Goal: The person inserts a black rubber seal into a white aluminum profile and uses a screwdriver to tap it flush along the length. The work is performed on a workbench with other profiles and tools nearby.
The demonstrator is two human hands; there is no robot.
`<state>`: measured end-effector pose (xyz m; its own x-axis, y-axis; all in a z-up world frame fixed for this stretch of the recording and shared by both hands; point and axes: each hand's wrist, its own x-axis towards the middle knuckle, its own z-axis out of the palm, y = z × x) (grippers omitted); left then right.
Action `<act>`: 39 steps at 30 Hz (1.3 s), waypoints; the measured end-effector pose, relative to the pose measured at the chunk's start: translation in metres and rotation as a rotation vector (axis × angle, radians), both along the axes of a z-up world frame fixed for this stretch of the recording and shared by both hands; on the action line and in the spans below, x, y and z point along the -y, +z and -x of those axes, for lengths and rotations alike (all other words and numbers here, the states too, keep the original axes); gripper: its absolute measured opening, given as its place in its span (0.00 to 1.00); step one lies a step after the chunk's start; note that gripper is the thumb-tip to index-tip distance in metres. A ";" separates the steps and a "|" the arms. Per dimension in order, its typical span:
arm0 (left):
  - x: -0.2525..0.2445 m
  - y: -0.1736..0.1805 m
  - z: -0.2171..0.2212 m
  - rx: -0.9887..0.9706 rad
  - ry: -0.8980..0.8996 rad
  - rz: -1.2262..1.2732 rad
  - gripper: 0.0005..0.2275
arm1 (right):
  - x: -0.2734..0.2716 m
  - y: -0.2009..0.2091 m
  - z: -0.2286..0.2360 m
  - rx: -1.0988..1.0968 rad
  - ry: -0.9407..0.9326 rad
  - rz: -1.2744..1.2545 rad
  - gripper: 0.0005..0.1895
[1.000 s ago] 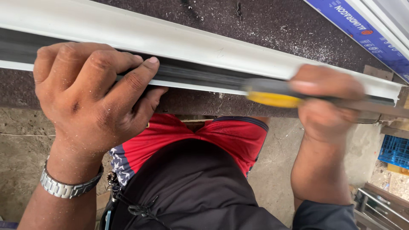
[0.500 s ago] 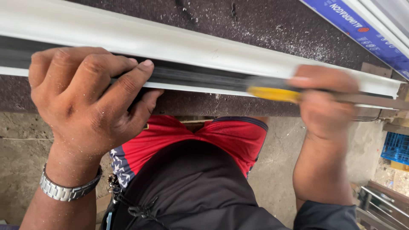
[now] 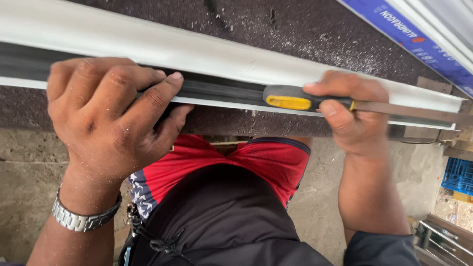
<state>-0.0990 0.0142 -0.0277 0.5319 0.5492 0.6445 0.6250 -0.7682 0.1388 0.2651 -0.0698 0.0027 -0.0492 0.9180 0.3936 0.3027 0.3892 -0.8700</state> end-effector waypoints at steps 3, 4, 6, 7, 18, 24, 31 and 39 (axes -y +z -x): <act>0.000 -0.001 0.000 -0.006 0.013 -0.018 0.08 | -0.006 0.003 0.009 0.017 0.044 0.181 0.13; 0.003 -0.001 0.004 -0.023 0.019 0.003 0.09 | -0.008 0.001 0.014 0.083 0.067 0.222 0.13; 0.003 -0.003 0.003 0.013 -0.007 0.057 0.10 | -0.012 0.008 0.016 0.257 0.059 0.269 0.14; 0.001 -0.006 -0.002 0.054 -0.028 0.103 0.11 | -0.014 0.015 0.015 0.353 0.039 0.290 0.15; 0.000 -0.042 -0.001 0.139 -0.121 0.289 0.18 | -0.019 0.013 0.032 -0.158 0.225 0.118 0.13; -0.001 -0.008 -0.012 0.135 -0.041 0.210 0.13 | -0.020 0.029 0.037 0.174 0.166 0.133 0.14; -0.004 0.014 -0.004 0.075 0.003 0.007 0.08 | -0.021 0.021 0.054 0.079 0.118 0.141 0.14; -0.004 0.014 -0.004 0.100 -0.019 0.006 0.09 | -0.022 0.016 0.049 0.131 0.031 0.080 0.09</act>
<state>-0.0951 0.0186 -0.0138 0.4751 0.5438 0.6918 0.5933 -0.7786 0.2046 0.2164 -0.0479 0.0192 -0.1239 0.9435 0.3073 0.4042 0.3308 -0.8527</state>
